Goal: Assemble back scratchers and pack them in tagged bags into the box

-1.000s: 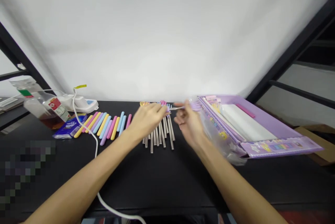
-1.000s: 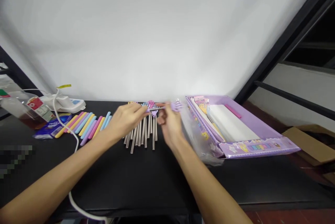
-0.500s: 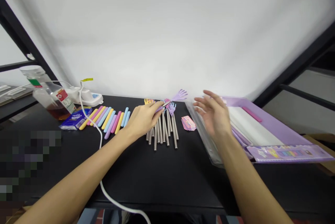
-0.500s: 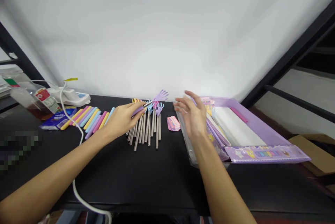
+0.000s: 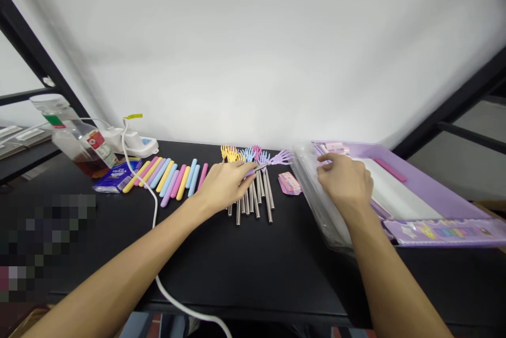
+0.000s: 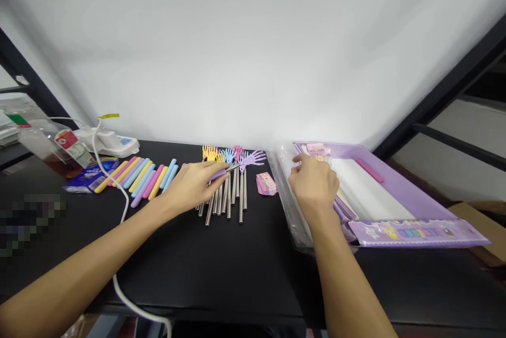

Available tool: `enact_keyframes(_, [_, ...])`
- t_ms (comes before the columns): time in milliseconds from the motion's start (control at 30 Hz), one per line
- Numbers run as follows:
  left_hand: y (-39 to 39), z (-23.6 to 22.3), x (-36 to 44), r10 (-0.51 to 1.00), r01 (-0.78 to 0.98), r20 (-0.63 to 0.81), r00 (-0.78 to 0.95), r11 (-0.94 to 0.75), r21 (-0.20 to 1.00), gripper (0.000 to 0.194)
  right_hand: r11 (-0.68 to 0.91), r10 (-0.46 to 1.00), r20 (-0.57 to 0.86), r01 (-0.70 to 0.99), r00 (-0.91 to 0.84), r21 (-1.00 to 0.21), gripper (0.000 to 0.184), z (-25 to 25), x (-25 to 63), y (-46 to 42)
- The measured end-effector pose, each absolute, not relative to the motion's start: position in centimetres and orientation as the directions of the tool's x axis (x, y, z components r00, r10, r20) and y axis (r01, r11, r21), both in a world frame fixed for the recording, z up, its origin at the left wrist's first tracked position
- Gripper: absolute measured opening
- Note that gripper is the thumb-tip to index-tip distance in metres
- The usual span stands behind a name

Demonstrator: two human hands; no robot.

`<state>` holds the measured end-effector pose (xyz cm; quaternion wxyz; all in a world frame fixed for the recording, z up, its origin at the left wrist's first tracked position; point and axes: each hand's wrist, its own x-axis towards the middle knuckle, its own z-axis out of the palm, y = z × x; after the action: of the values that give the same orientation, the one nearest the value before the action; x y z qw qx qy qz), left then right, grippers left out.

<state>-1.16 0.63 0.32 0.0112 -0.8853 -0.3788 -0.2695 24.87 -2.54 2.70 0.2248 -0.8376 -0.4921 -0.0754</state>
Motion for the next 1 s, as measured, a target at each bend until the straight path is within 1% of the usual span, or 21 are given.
enact_keyframes(33, [0.6, 0.3, -1.1, 0.665, 0.666, 0.488, 0.566, -0.717, 0.204, 0.026, -0.431, 0.798, 0.332, 0.862, 0.503, -0.267, 0.036, 3.1, 24.6, -2.8])
enact_keyframes(233, [0.8, -0.1, -1.0, 0.657, 0.620, 0.516, 0.550, -0.735, 0.275, 0.030, -0.455, 0.849, 0.200, 0.869, 0.489, -0.193, 0.043, 3.2, 24.5, -3.0])
enact_keyframes(333, [0.8, -0.2, -1.1, 0.657, 0.614, 0.521, 0.544, -0.735, 0.286, 0.030, -0.486, 0.832, 0.217, 0.859, 0.511, -0.160, 0.042, 3.0, 24.8, -2.9])
enact_keyframes(400, [0.8, -0.2, -1.0, 0.660, 0.603, 0.526, 0.537, -0.736, 0.308, 0.030, -0.482, 0.818, 0.258, 0.858, 0.514, -0.179, 0.041, 3.3, 24.8, -3.1])
enact_keyframes(433, [0.8, -0.2, -0.9, 0.670, 0.589, 0.523, 0.526, -0.731, 0.345, 0.029, -0.472, 0.810, 0.286, 0.858, 0.512, -0.201, 0.040, 3.5, 24.7, -3.2])
enact_keyframes(467, [0.7, -0.2, -0.7, 0.694, 0.562, 0.509, 0.509, -0.716, 0.414, 0.028, -0.451, 0.799, 0.326, 0.862, 0.505, -0.230, 0.039, 3.7, 24.6, -3.4])
enact_keyframes(500, [0.6, -0.1, -0.5, 0.728, 0.508, 0.481, 0.489, -0.686, 0.522, 0.027, -0.413, 0.784, 0.383, 0.871, 0.488, -0.264, 0.036, 3.8, 24.3, -3.5])
enact_keyframes(533, [0.5, 0.1, -0.2, 0.766, 0.412, 0.438, 0.470, -0.629, 0.659, 0.027, -0.350, 0.764, 0.458, 0.888, 0.454, -0.297, 0.033, 3.9, 23.9, -3.7])
enact_keyframes(567, [0.4, 0.2, 0.0, 0.801, 0.271, 0.380, 0.463, -0.536, 0.799, 0.027, -0.255, 0.739, 0.543, 0.911, 0.399, -0.323, 0.028, 3.9, 23.3, -3.8])
enact_keyframes(600, [0.3, 0.4, 0.3, 0.823, 0.099, 0.316, 0.472, -0.406, 0.908, 0.027, -0.135, 0.705, 0.628, 0.932, 0.329, -0.337, 0.023, 3.8, 22.6, -3.9])
enact_keyframes(633, [0.1, 0.6, 0.5, 0.828, -0.074, 0.258, 0.497, -0.256, 0.964, 0.027, 0.003, 0.665, 0.703, 0.941, 0.252, -0.339, 0.020, 3.7, 21.7, -4.0])
enact_keyframes(667, [0.0, 0.8, 0.7, 0.818, -0.219, 0.216, 0.534, -0.112, 0.969, 0.026, 0.145, 0.629, 0.758, 0.931, 0.173, -0.334, 0.017, 3.4, 20.8, -4.1])
enact_keyframes(733, [-0.4, 1.2, 0.9, 0.780, -0.392, 0.177, 0.600, 0.094, 0.915, 0.023, 0.404, 0.619, 0.785, 0.846, 0.028, -0.349, 0.016, 2.9, 19.0, -4.2])
enact_keyframes(767, [-0.5, 1.3, 1.0, 0.771, -0.442, 0.176, 0.612, 0.149, 0.885, 0.021, 0.499, 0.648, 0.760, 0.775, -0.038, -0.387, 0.017, 2.7, 18.2, -4.2])
enact_keyframes(800, [-0.6, 1.5, 1.0, 0.775, -0.482, 0.180, 0.606, 0.178, 0.858, 0.021, 0.563, 0.688, 0.719, 0.698, -0.099, -0.443, 0.019, 2.5, 17.5, -4.2])
enact_keyframes(833, [-0.7, 1.6, 1.0, 0.790, -0.515, 0.181, 0.586, 0.191, 0.836, 0.020, 0.591, 0.731, 0.666, 0.624, -0.148, -0.511, 0.021, 2.3, 17.0, -4.2])
enact_keyframes(900, [-0.9, 1.7, 1.1, 0.827, -0.557, 0.168, 0.536, 0.197, 0.806, 0.020, 0.568, 0.806, 0.561, 0.517, -0.191, -0.641, 0.020, 2.0, 16.3, -4.1])
enact_keyframes(933, [-0.9, 1.6, 1.1, 0.836, -0.564, 0.157, 0.526, 0.205, 0.800, 0.020, 0.543, 0.830, 0.525, 0.485, -0.188, -0.685, 0.017, 1.9, 16.1, -4.0])
enact_keyframes(1000, [-0.9, 1.6, 1.3, 0.835, -0.559, 0.131, 0.535, 0.233, 0.796, 0.022, 0.513, 0.853, 0.492, 0.451, -0.174, -0.730, 0.016, 1.6, 15.9, -3.8])
